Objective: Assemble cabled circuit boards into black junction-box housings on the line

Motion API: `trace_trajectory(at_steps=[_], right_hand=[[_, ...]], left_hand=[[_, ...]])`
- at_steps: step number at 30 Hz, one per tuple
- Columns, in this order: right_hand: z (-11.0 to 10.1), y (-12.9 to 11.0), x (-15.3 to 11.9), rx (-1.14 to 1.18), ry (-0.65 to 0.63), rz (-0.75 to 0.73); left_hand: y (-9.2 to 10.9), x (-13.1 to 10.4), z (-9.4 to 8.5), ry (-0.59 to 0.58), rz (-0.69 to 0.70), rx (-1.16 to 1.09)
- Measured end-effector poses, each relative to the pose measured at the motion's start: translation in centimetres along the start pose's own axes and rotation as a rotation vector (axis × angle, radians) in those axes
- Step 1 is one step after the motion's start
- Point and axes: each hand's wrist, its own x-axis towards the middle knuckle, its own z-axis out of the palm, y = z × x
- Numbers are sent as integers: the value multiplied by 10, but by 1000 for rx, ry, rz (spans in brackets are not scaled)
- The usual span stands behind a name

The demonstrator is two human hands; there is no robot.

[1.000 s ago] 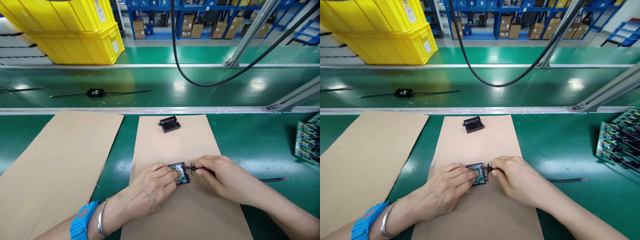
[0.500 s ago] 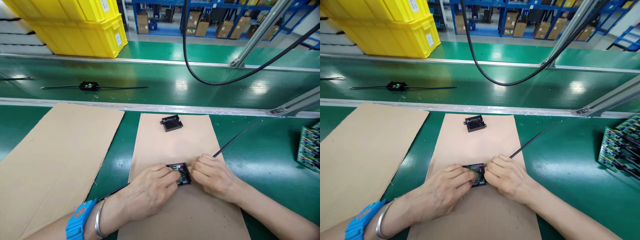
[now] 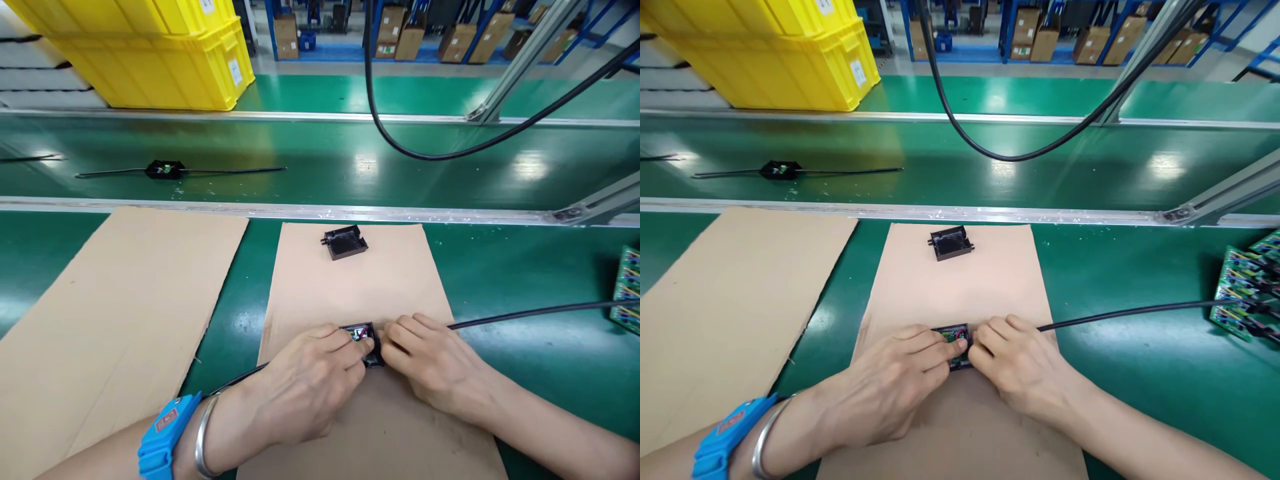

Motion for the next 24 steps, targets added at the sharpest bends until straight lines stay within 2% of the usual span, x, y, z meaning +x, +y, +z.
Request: trace_trajectory(at_steps=[4,9,13,18,21,24], right_hand=[[2,3,-5,164,56,128],[2,2,-8,284,115,182],[3,3,-8,341,163,201],[8,3,-6,320,168,186],[11,2,-4,300,181,184],[6,6,-8,314,171,178]], left_hand=[[-3,-7,5,77,-7,-77],[2,-10,2,144,-93,-115],[13,-7,1,99,-83,40],[33,0,10,61,-54,313],[37,6,7,32,-58,300],[27,4,-7,-4,-118,102]])
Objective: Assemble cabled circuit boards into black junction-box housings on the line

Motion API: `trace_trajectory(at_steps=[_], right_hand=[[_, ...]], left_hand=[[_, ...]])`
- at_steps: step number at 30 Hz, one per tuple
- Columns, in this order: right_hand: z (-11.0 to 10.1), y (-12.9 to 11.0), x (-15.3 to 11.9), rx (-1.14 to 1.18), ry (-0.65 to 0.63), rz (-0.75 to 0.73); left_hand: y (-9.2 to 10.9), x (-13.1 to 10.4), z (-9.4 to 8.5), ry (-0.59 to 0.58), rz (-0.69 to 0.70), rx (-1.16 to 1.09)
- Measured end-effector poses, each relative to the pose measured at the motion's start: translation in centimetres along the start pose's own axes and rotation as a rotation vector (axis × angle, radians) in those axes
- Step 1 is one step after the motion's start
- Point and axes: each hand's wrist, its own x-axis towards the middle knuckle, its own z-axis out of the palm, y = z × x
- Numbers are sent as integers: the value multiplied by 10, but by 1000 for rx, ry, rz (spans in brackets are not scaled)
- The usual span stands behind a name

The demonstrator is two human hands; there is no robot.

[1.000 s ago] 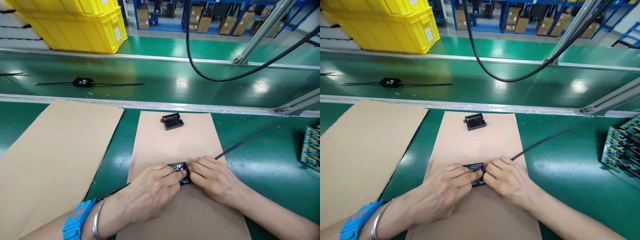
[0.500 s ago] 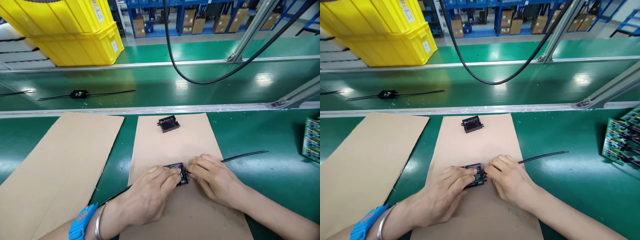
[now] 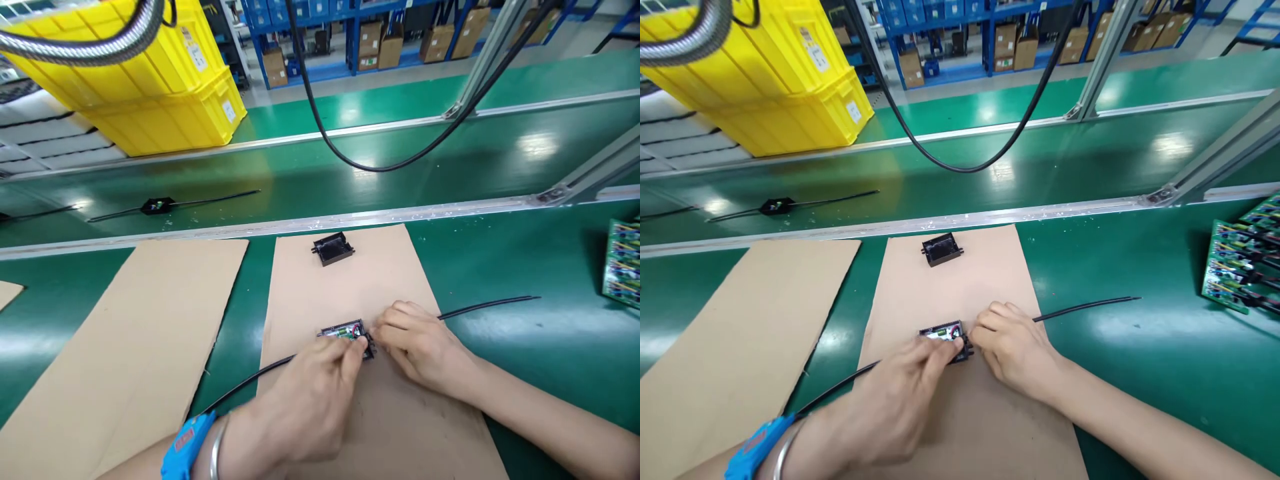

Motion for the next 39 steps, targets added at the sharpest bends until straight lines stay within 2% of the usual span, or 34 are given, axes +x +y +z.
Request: trace_trajectory(at_steps=[3,5,7,10,13,16,18,20,22,24,26,28,31,33,36,39], right_hand=[[-18,7,-7,-5,-30,17],[-30,13,-16,-54,-35,57],[-35,19,-25,-126,-53,91],[-32,27,-34,-187,-73,65],[-38,39,-24,-246,8,35],[-65,63,13,-364,127,5],[-89,89,51,-453,169,17],[-111,118,92,-498,180,138],[-123,146,127,-501,180,196],[-125,166,150,-501,183,257],[-118,172,155,-498,191,306],[-107,162,142,-489,187,317],[-92,127,104,-471,137,269],[-88,105,74,-462,101,233],[-103,91,19,-480,116,291],[-141,102,-51,-536,226,524]], left_hand=[[-20,-16,-14,110,-123,-216],[-30,-33,-17,213,-256,-244],[-33,-51,-13,173,-370,-217],[-29,-69,-4,28,-410,-180],[-39,-65,-6,56,-445,-176],[-80,-29,-30,155,-473,-84],[-123,11,-50,205,-502,63],[-167,57,-66,271,-562,140],[-204,98,-71,277,-589,169],[-223,125,-65,259,-604,175],[-220,136,-51,237,-572,160],[-199,133,-34,205,-467,117],[-162,109,-11,148,-259,45],[-150,90,2,193,-253,50],[-145,67,18,234,-206,-9],[-133,45,34,193,-220,-58]])
